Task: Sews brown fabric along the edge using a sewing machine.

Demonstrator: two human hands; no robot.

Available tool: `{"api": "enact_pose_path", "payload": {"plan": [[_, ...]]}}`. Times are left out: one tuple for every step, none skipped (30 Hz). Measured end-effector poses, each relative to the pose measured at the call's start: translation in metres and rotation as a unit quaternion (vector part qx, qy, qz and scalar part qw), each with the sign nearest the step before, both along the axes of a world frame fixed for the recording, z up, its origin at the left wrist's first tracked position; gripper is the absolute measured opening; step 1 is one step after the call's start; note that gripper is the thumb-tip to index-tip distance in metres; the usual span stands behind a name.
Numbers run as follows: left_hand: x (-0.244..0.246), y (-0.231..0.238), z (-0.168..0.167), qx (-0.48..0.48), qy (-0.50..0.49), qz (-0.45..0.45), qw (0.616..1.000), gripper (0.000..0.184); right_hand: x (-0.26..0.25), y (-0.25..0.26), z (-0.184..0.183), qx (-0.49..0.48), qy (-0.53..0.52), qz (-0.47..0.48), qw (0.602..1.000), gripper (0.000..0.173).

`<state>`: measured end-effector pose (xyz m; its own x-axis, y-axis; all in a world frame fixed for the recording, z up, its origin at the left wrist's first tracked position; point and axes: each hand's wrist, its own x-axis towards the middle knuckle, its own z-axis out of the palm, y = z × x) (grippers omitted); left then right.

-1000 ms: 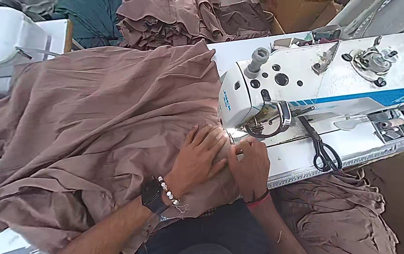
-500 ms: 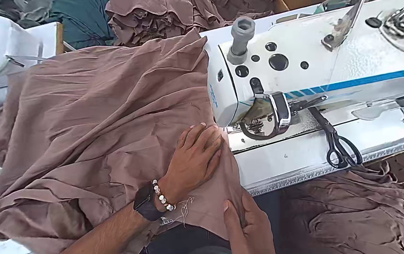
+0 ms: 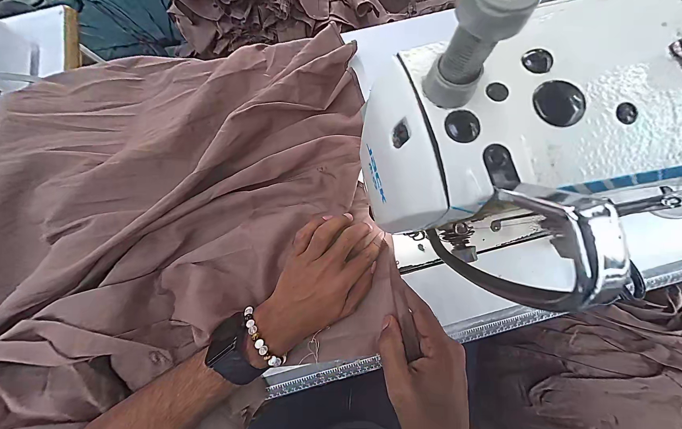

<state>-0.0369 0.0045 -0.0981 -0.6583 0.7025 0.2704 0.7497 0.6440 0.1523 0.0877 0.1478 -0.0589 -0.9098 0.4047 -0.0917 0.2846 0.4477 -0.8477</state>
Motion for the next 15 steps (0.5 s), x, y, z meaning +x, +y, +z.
{"api": "enact_pose_path", "payload": {"plan": [[-0.001, 0.0, -0.001, -0.001, 0.006, 0.0, 1.0, 0.037, -0.003, 0.0, -0.002, 0.005, 0.005, -0.002, 1.0, 0.048], [-0.001, -0.001, -0.001, -0.002, 0.012, 0.0, 1.0, 0.036, -0.006, 0.0, -0.004, 0.011, 0.011, -0.005, 1.0, 0.048], [-0.001, -0.001, -0.001, -0.005, 0.013, -0.002, 1.0, 0.036, -0.009, 0.001, -0.006, 0.016, 0.015, -0.008, 1.0, 0.047], [-0.001, -0.001, -0.001, -0.005, 0.011, -0.005, 1.0, 0.037, -0.011, 0.001, -0.009, 0.023, 0.018, -0.012, 1.0, 0.047], [-0.002, -0.001, 0.0, -0.003, 0.011, -0.01, 1.0, 0.037, -0.014, 0.002, -0.011, 0.03, 0.021, -0.015, 0.999, 0.046], [-0.004, -0.002, 0.0, 0.001, 0.012, -0.015, 1.0, 0.036, -0.017, 0.002, -0.013, 0.04, 0.026, -0.017, 0.999, 0.045], [-0.005, -0.002, 0.0, 0.004, 0.013, -0.02, 1.0, 0.036, -0.02, 0.002, -0.014, 0.049, 0.029, -0.017, 0.998, 0.045], [-0.007, -0.003, 0.001, 0.005, 0.013, -0.024, 1.0, 0.035, -0.023, 0.002, -0.014, 0.057, 0.03, -0.016, 0.998, 0.045], [-0.008, -0.002, 0.001, 0.005, 0.015, -0.03, 0.999, 0.035, -0.026, 0.002, -0.015, 0.064, 0.032, -0.017, 0.997, 0.044], [-0.01, -0.002, 0.002, 0.008, 0.019, -0.036, 0.999, 0.034, -0.029, 0.003, -0.016, 0.072, 0.034, -0.019, 0.997, 0.043], [-0.013, -0.002, 0.002, 0.01, 0.025, -0.041, 0.999, 0.034, -0.032, 0.003, -0.017, 0.08, 0.035, -0.022, 0.996, 0.042], [-0.015, -0.002, 0.002, 0.013, 0.028, -0.047, 0.998, 0.034, -0.036, 0.003, -0.018, 0.087, 0.038, -0.025, 0.995, 0.04], [-0.019, -0.003, 0.002, 0.014, 0.029, -0.055, 0.998, 0.034, -0.04, 0.002, -0.019, 0.097, 0.042, -0.029, 0.994, 0.038], [-0.023, -0.003, 0.002, 0.017, 0.029, -0.067, 0.997, 0.034, -0.045, 0.002, -0.02, 0.11, 0.043, -0.032, 0.992, 0.036], [-0.027, -0.004, 0.002, 0.022, 0.032, -0.082, 0.996, 0.033, -0.049, 0.001, -0.021, 0.126, 0.041, -0.036, 0.99, 0.034]]}}
